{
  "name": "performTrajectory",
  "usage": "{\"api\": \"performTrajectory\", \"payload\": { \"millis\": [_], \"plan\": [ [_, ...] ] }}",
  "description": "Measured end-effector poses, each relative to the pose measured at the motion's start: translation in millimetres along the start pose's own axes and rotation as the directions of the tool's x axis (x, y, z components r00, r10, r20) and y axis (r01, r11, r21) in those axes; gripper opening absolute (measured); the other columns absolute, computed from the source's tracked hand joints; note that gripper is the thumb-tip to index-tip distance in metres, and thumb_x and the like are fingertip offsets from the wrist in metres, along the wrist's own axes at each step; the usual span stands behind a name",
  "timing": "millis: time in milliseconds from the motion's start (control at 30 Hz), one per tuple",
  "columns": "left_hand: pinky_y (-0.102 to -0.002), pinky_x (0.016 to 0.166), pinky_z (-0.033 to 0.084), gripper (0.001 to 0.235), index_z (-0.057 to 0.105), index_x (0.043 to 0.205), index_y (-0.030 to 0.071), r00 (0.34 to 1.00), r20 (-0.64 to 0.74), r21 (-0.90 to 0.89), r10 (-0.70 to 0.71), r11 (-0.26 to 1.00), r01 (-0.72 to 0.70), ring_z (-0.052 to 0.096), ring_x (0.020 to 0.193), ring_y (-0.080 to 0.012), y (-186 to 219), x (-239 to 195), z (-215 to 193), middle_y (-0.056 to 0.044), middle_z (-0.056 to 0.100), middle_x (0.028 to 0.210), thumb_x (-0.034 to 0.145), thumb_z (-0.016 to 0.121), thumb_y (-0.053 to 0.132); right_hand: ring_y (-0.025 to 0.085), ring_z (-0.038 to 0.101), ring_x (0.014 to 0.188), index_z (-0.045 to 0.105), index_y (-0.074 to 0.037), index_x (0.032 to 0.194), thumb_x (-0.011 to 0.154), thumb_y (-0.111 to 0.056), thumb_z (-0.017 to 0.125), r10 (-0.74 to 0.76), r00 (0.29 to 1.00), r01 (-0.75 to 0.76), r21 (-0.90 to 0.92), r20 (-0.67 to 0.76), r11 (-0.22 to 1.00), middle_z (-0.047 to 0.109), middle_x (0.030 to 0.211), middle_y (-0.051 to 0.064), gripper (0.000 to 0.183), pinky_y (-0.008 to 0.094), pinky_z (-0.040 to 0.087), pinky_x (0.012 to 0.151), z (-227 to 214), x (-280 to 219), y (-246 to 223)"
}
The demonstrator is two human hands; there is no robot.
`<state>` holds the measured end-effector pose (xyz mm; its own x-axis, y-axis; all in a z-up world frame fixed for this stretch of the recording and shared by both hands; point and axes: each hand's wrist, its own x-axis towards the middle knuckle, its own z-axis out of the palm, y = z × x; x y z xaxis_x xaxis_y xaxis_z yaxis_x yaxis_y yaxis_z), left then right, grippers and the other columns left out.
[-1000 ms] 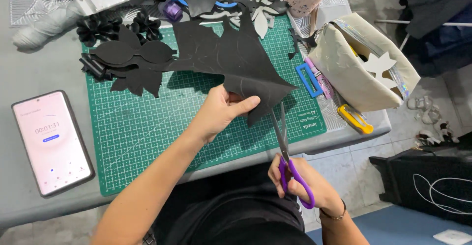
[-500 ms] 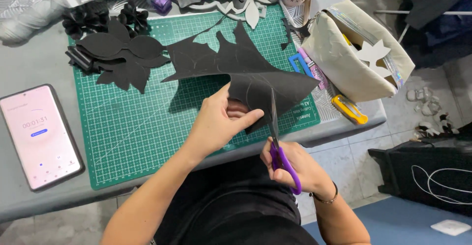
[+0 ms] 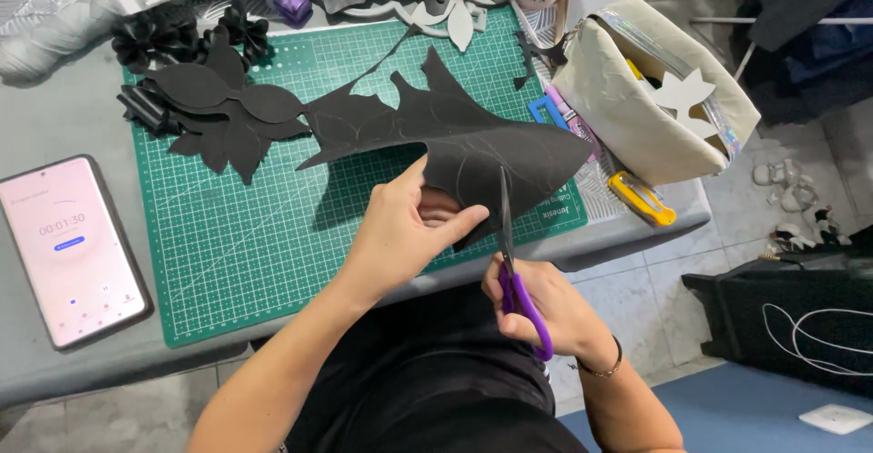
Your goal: Cutting a bat-shaped pattern from a black leather sheet using scissors on a cutting mat
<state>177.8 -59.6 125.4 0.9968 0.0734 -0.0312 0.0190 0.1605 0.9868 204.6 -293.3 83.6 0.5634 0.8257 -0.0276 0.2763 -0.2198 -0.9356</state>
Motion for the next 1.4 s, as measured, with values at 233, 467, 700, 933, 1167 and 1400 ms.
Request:
{"api": "performTrajectory", "payload": {
  "millis": [233,467,700,933,1167,1400],
  "plan": [
    [-0.030,0.071,0.066,0.032,0.064,0.103,-0.001,1.000,-0.006,0.022,0.010,1.000,-0.010,0.076,0.078,-0.0167,1,-2,2,-0.021,0.075,0.086,0.083,0.083,0.015,0.021,0.063,0.053,0.057,-0.016,0.084,0.085,-0.074,0.066,-0.023,1.000,0.022,-0.048,-0.021,0.999,0.063,0.061,0.002,0.058,0.035,0.052,0.055,-1,-4,4],
    [-0.032,0.068,0.066,0.028,0.064,0.101,-0.002,0.999,0.003,0.015,0.043,0.999,-0.043,0.078,0.078,-0.0197,4,-2,1,-0.023,0.076,0.085,0.084,0.081,0.013,0.020,0.062,0.048,0.056,-0.017,0.078,0.088,-0.070,0.065,-0.045,0.998,0.043,-0.049,-0.048,0.998,0.061,0.054,-0.001,0.055,0.032,0.050,0.051,-1,-5,4],
    [-0.032,0.070,0.066,0.030,0.063,0.102,-0.001,1.000,0.018,-0.022,0.017,1.000,-0.017,0.075,0.077,-0.0168,4,-1,0,-0.021,0.075,0.086,0.083,0.082,0.012,0.015,0.064,0.044,0.058,-0.018,0.076,0.087,-0.069,0.067,-0.047,0.997,0.045,-0.033,-0.068,0.998,0.061,0.050,-0.004,0.053,0.028,0.050,0.049,2,-8,7],
    [-0.038,0.071,0.067,0.040,0.068,0.112,-0.001,0.985,0.166,-0.102,-0.048,0.993,0.066,0.075,0.089,-0.0241,-19,20,-9,-0.023,0.075,0.102,0.083,0.083,0.022,0.014,0.062,0.042,0.058,-0.018,0.075,0.087,-0.067,0.068,-0.076,0.994,0.075,-0.026,-0.079,0.997,0.061,0.048,-0.006,0.052,0.026,0.049,0.049,2,-9,2],
    [-0.034,0.068,0.066,0.039,0.071,0.109,-0.001,0.998,0.068,0.085,0.018,0.996,-0.024,0.076,0.089,-0.0240,9,25,2,-0.019,0.077,0.098,0.082,0.085,0.022,0.014,0.063,0.042,0.058,-0.016,0.076,0.089,-0.064,0.069,-0.068,0.992,0.068,0.002,-0.110,0.998,0.061,0.049,-0.003,0.052,0.027,0.048,0.047,1,-17,8],
    [-0.032,0.056,0.060,0.039,0.068,0.097,-0.001,0.984,-0.066,0.200,0.166,0.968,-0.150,0.076,0.076,-0.0208,8,10,26,-0.018,0.078,0.083,0.077,0.088,0.026,0.011,0.061,0.047,0.057,-0.012,0.085,0.086,-0.073,0.065,-0.128,0.976,0.162,0.191,-0.175,0.968,0.066,0.058,0.000,0.061,0.024,0.047,0.047,17,-12,11]
  ]
}}
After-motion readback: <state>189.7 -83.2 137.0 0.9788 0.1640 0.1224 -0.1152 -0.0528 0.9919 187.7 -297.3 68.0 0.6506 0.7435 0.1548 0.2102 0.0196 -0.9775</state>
